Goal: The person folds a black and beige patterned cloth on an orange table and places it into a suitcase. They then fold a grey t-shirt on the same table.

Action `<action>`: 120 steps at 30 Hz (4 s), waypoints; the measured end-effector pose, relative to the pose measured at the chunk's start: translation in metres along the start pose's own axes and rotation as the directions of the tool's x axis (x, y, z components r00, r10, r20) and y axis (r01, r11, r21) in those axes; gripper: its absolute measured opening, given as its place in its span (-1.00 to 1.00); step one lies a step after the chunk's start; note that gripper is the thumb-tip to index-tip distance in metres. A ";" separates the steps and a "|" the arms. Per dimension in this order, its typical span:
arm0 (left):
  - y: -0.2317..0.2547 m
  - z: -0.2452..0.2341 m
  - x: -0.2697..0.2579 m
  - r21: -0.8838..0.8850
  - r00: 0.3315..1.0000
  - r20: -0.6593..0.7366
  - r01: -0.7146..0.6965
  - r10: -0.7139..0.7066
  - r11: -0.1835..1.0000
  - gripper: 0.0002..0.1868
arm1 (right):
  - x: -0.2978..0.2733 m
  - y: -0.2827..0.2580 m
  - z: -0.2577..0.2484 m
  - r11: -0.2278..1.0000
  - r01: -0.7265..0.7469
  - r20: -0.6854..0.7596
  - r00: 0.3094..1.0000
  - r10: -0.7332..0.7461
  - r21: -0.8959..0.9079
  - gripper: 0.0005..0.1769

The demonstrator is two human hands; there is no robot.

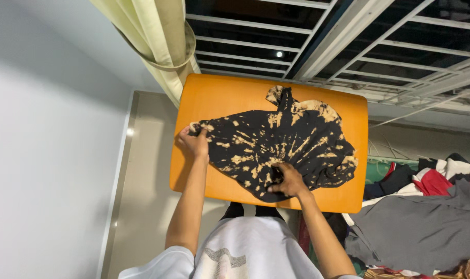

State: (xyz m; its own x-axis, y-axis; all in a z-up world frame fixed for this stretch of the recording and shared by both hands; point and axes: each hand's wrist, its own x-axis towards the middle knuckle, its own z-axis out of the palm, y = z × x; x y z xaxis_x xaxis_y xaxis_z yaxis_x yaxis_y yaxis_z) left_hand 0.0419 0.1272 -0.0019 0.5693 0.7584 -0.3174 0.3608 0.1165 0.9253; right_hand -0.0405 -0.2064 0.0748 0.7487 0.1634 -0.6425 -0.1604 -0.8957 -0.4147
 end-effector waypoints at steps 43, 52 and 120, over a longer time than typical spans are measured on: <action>0.027 0.174 -0.051 0.654 0.641 0.754 -0.753 -0.143 0.074 0.05 | 0.133 0.126 -0.038 0.930 -0.325 -0.343 0.865 0.366 0.170 0.03; 0.016 0.158 -0.058 0.594 0.621 0.781 -0.773 0.074 0.222 0.01 | 0.127 0.130 -0.061 0.948 -0.271 -0.404 0.858 0.316 0.165 -0.02; -0.036 -0.071 -0.032 0.396 0.737 0.626 -0.018 -0.256 0.918 -0.70 | -0.019 0.256 -0.070 0.277 0.062 -0.153 0.934 0.321 0.959 -0.60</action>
State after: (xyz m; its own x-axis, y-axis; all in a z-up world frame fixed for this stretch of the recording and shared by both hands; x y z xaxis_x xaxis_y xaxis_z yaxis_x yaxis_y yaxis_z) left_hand -0.0415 0.1447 -0.0100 0.7893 0.1274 -0.6006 0.6139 -0.1607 0.7728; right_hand -0.0512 -0.4676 0.0260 0.7464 -0.1985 -0.6352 -0.6152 0.1583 -0.7723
